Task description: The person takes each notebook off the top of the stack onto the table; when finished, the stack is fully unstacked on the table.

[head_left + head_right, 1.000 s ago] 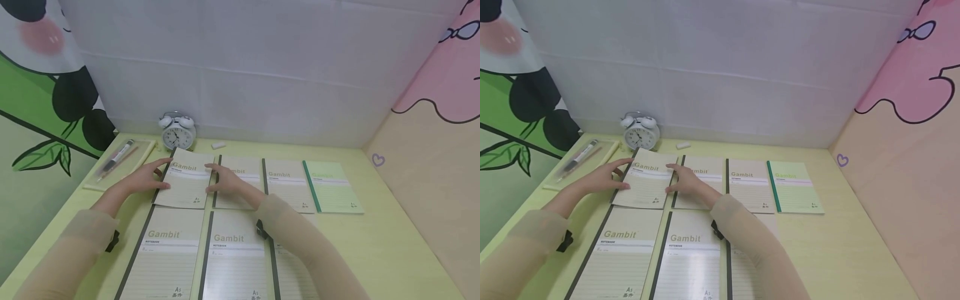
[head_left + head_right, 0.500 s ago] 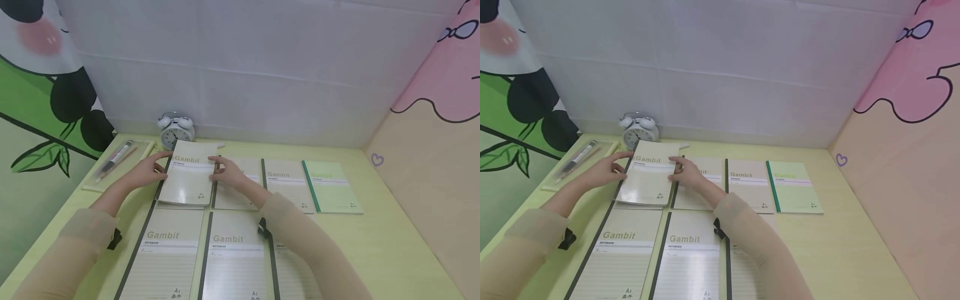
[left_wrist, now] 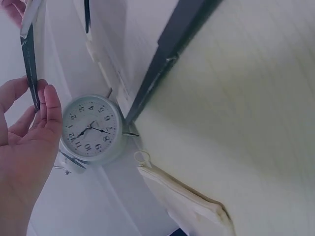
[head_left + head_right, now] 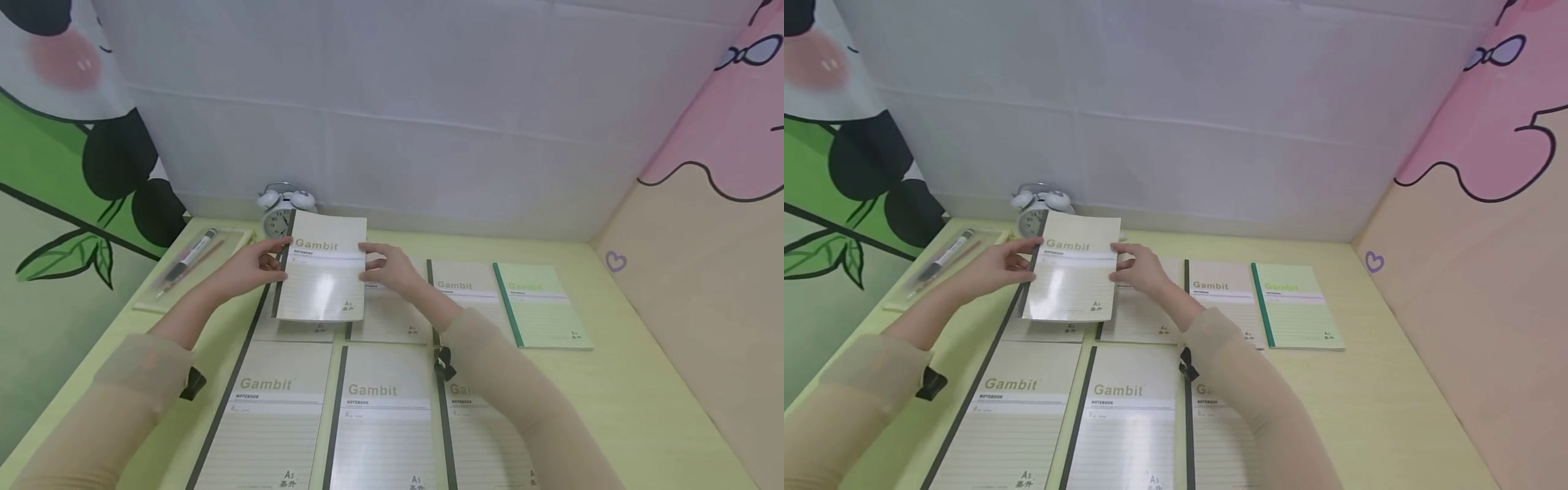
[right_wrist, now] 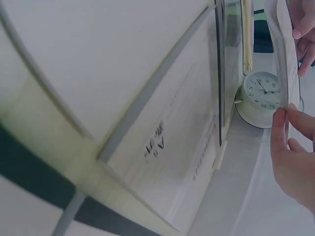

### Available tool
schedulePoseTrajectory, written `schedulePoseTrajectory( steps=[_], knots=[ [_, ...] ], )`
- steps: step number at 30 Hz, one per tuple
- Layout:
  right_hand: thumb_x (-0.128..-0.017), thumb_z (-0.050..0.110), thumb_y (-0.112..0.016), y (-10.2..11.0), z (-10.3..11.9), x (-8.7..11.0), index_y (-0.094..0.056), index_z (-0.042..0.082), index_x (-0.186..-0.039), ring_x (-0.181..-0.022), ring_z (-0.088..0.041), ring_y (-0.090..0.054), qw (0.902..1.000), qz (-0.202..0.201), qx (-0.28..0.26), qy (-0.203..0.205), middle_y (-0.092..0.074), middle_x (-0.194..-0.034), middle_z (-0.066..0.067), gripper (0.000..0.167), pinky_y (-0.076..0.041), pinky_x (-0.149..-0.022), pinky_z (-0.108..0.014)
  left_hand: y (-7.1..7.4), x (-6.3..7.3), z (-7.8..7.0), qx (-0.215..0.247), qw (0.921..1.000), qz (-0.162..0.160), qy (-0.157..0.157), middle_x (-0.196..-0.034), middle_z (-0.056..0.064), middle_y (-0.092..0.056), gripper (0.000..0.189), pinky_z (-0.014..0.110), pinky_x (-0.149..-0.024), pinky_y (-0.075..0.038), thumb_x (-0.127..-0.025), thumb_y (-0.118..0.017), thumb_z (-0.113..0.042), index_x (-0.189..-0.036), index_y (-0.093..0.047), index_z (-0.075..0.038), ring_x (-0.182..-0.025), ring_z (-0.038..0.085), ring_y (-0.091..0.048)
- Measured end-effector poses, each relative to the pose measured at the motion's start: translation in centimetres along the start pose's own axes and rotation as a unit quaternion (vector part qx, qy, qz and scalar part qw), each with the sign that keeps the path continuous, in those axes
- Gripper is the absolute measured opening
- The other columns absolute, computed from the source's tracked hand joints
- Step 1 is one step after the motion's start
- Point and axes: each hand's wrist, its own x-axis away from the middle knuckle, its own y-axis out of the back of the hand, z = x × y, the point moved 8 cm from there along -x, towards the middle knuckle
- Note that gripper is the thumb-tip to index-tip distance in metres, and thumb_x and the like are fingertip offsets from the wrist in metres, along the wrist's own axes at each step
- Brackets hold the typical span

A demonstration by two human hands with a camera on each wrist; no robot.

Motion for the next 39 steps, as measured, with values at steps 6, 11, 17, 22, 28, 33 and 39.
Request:
schedulePoseTrajectory(
  steps=[6, 11, 17, 22, 28, 33, 39],
  knots=[
    [-0.078, 0.002, -0.074, 1.8, 0.8, 0.3, -0.05, 0.019, -0.138, -0.11, -0.016, -0.059, 0.9996, 0.011, 0.021, 0.016, -0.051, -0.136, -0.001, 0.066, -0.052, -0.083, -0.025, -0.1, -0.3, -1.6, 0.003, 1.0, -0.009, -0.003, -0.119, 0.017, -0.054, 0.073, 0.026, -0.076, -0.049, -0.087, -0.067, -0.015, -0.149, -0.028, -0.011, -0.099, 0.025, -0.055],
    [-0.079, 0.001, -0.074, 3.6, 1.1, 0.8, -0.05, 0.018, -0.137, -0.109, -0.018, -0.059, 0.9994, 0.018, 0.02, 0.023, -0.052, -0.134, -0.002, 0.065, -0.051, -0.087, -0.034, -0.6, -0.8, -3.4, 0.019, 0.9997, -0.009, -0.014, -0.118, 0.015, -0.054, 0.071, 0.025, -0.081, -0.05, -0.087, -0.066, -0.012, -0.148, -0.03, -0.011, -0.101, 0.024, -0.055],
    [-0.08, 0.002, -0.072, 6.2, 1.7, 1.4, -0.049, 0.017, -0.139, -0.11, -0.017, -0.058, 0.9978, 0.029, 0.037, 0.047, -0.049, -0.138, -0.001, 0.065, -0.051, -0.082, -0.027, -1.3, -1.3, -5.8, 0.026, 0.999, -0.015, -0.034, -0.115, 0.014, -0.054, 0.068, 0.028, -0.085, -0.05, -0.088, -0.064, -0.008, -0.148, -0.031, -0.011, -0.099, 0.022, -0.054],
    [-0.082, 0.007, -0.072, 8.5, 2.0, 2.1, -0.047, 0.021, -0.14, -0.112, -0.016, -0.056, 0.9957, 0.032, 0.069, 0.053, -0.047, -0.141, 0.002, 0.064, -0.05, -0.08, -0.025, -2.0, -1.9, -8.0, 0.012, 0.9978, -0.021, -0.062, -0.114, 0.014, -0.056, 0.072, 0.038, -0.091, -0.048, -0.087, -0.066, -0.007, -0.148, -0.029, -0.01, -0.094, 0.021, -0.057],
    [-0.084, 0.01, -0.07, 10.9, 2.1, 2.9, -0.046, 0.028, -0.14, -0.112, -0.015, -0.055, 0.9922, 0.017, 0.109, 0.057, -0.045, -0.143, 0.006, 0.063, -0.048, -0.078, -0.026, -2.7, -2.4, -11.0, -0.002, 0.994, -0.036, -0.103, -0.111, 0.012, -0.054, 0.073, 0.033, -0.08, -0.048, -0.084, -0.068, -0.007, -0.147, -0.032, -0.009, -0.088, 0.019, -0.055],
    [-0.086, 0.009, -0.069, 13.1, 2.8, 3.9, -0.048, 0.026, -0.139, -0.112, -0.016, -0.055, 0.9912, 0.007, 0.109, 0.075, -0.048, -0.141, 0.005, 0.06, -0.049, -0.082, -0.028, -3.4, -2.8, -13.3, -0.005, 0.993, -0.052, -0.106, -0.113, 0.012, -0.057, 0.073, 0.038, -0.086, -0.046, -0.083, -0.069, -0.007, -0.146, -0.033, -0.009, -0.092, 0.021, -0.056],
    [-0.086, 0.007, -0.068, 16.4, 3.0, 5.1, -0.049, 0.02, -0.138, -0.109, -0.016, -0.053, 0.99, 0.0, 0.098, 0.101, -0.055, -0.129, -0.003, 0.057, -0.048, -0.085, -0.021, -4.8, -3.6, -15.8, 0.017, 0.9932, -0.053, -0.102, -0.113, 0.009, -0.058, 0.074, 0.038, -0.091, -0.046, -0.083, -0.069, -0.007, -0.147, -0.033, -0.014, -0.1, 0.023, -0.057]
  ],
)
